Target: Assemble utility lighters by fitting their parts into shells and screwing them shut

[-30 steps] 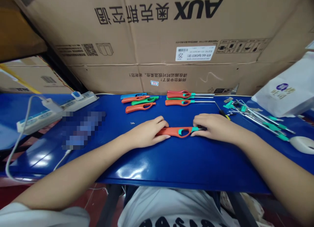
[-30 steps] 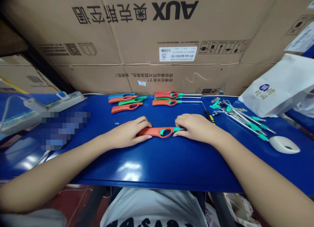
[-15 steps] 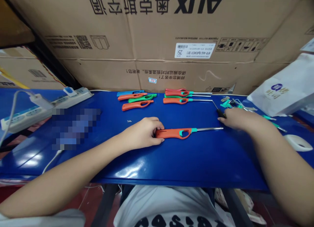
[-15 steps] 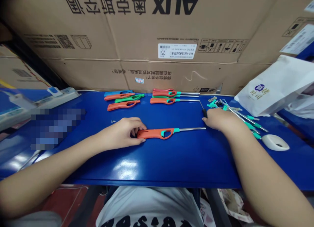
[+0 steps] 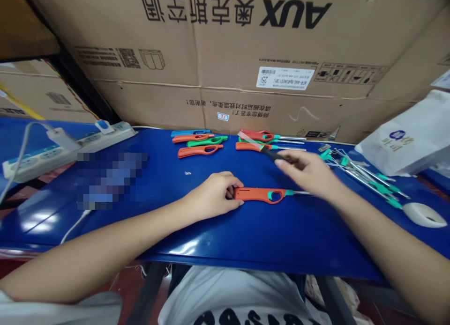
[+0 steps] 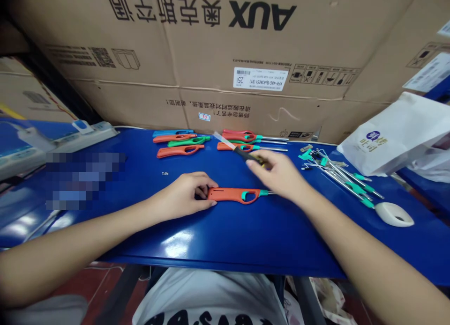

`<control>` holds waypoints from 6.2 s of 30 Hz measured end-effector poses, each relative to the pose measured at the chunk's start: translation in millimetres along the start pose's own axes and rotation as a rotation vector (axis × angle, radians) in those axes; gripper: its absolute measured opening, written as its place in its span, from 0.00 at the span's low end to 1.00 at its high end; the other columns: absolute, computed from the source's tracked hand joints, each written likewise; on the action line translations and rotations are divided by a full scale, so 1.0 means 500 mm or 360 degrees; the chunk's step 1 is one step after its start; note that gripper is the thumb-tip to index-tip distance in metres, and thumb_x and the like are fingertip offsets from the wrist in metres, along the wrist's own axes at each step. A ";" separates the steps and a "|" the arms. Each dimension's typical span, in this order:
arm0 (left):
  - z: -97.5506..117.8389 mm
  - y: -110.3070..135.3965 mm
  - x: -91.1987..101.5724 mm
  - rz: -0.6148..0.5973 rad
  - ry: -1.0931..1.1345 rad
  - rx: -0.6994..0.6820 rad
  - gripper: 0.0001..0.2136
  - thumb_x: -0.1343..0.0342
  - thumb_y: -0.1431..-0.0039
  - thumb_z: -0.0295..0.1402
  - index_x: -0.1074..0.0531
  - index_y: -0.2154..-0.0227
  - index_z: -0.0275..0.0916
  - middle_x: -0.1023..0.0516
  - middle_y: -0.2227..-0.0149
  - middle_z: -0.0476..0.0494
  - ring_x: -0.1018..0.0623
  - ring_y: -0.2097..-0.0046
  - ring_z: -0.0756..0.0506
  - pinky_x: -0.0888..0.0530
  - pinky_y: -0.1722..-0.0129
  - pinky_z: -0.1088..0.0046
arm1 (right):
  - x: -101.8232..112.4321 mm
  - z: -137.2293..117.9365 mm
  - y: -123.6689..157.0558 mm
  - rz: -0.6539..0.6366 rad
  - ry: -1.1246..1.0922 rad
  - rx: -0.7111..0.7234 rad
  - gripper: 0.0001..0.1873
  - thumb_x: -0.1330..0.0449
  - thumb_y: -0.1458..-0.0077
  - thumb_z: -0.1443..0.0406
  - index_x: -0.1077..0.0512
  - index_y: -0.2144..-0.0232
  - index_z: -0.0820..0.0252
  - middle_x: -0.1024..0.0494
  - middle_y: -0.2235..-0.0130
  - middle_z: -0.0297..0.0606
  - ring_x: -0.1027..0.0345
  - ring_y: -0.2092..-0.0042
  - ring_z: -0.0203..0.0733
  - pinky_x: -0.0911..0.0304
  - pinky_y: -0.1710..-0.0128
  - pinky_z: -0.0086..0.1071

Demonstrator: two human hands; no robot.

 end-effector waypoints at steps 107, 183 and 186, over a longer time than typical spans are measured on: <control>-0.125 -0.077 0.177 0.0350 -0.0819 -0.0223 0.11 0.47 0.38 0.27 0.24 0.56 0.36 0.24 0.54 0.36 0.24 0.51 0.38 0.26 0.50 0.60 | -0.040 0.031 0.003 0.0238 -0.1603 -0.0599 0.13 0.34 0.49 0.62 0.35 0.76 0.58 0.39 0.81 0.28 0.50 0.80 0.29 0.54 0.82 0.27; 0.028 -0.015 0.025 0.0236 0.0493 -0.0318 0.06 0.33 0.43 0.32 0.19 0.69 0.34 0.19 0.68 0.44 0.26 0.72 0.52 0.29 0.71 0.77 | 0.027 -0.078 0.042 0.0499 -0.1160 0.0305 0.09 0.35 0.40 0.57 0.26 0.61 0.53 0.22 0.64 0.34 0.30 0.76 0.33 0.31 0.81 0.30; 0.022 -0.016 0.018 0.0224 0.0513 -0.0276 0.06 0.33 0.43 0.32 0.19 0.70 0.34 0.20 0.69 0.44 0.27 0.73 0.53 0.30 0.72 0.78 | 0.024 -0.081 0.048 0.0512 -0.1111 0.0372 0.06 0.36 0.38 0.58 0.26 0.62 0.53 0.23 0.65 0.34 0.32 0.79 0.33 0.32 0.82 0.30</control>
Point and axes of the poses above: each hand's wrist, its own y-axis away from the middle knuckle, its own x-axis out of the back of the hand, z = x × y, the point moved 8 cm from there along -y, towards the middle knuckle
